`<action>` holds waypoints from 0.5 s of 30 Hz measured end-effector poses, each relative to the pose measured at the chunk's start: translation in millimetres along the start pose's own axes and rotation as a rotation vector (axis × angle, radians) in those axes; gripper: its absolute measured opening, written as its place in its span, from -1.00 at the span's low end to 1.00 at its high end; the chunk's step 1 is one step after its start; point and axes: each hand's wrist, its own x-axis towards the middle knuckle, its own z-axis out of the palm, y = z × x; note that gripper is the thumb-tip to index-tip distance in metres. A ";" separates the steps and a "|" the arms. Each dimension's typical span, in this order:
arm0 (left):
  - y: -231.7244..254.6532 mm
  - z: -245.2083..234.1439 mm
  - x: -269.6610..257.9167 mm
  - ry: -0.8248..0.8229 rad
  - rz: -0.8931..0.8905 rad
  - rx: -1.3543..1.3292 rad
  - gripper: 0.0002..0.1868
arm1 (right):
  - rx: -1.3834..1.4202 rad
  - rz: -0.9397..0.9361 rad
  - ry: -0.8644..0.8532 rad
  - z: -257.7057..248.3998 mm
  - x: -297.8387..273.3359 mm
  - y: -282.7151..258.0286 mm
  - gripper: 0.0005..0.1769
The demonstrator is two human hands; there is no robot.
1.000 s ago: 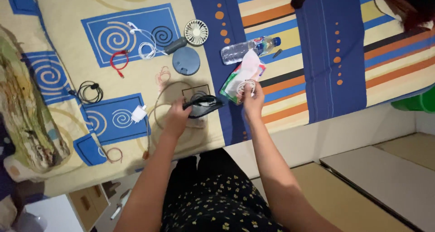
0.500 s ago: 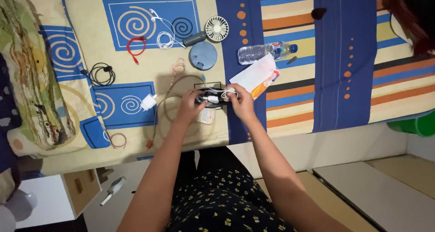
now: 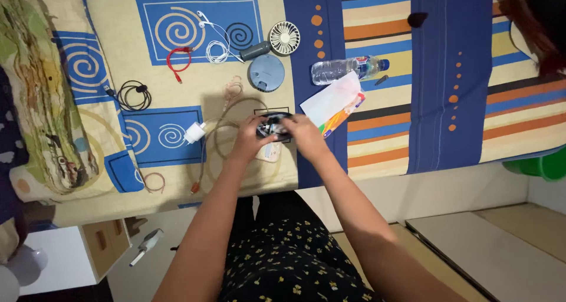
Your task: Organizing various electronic accessories, cables, and a handheld fan into a nightstand drawer.
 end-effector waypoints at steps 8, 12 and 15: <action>-10.7 -6.4 1.8 -0.079 0.036 0.043 -0.49 | -0.123 -0.234 -0.160 29.5 14.0 23.7 -0.69; -20.3 -2.0 2.6 0.041 0.070 -0.006 -0.73 | -0.106 -0.291 -0.105 -3.4 6.7 1.5 -0.49; -5.5 -9.8 5.9 0.122 0.063 -0.080 -0.81 | -0.029 -0.321 -0.045 -1.0 3.1 9.4 -0.37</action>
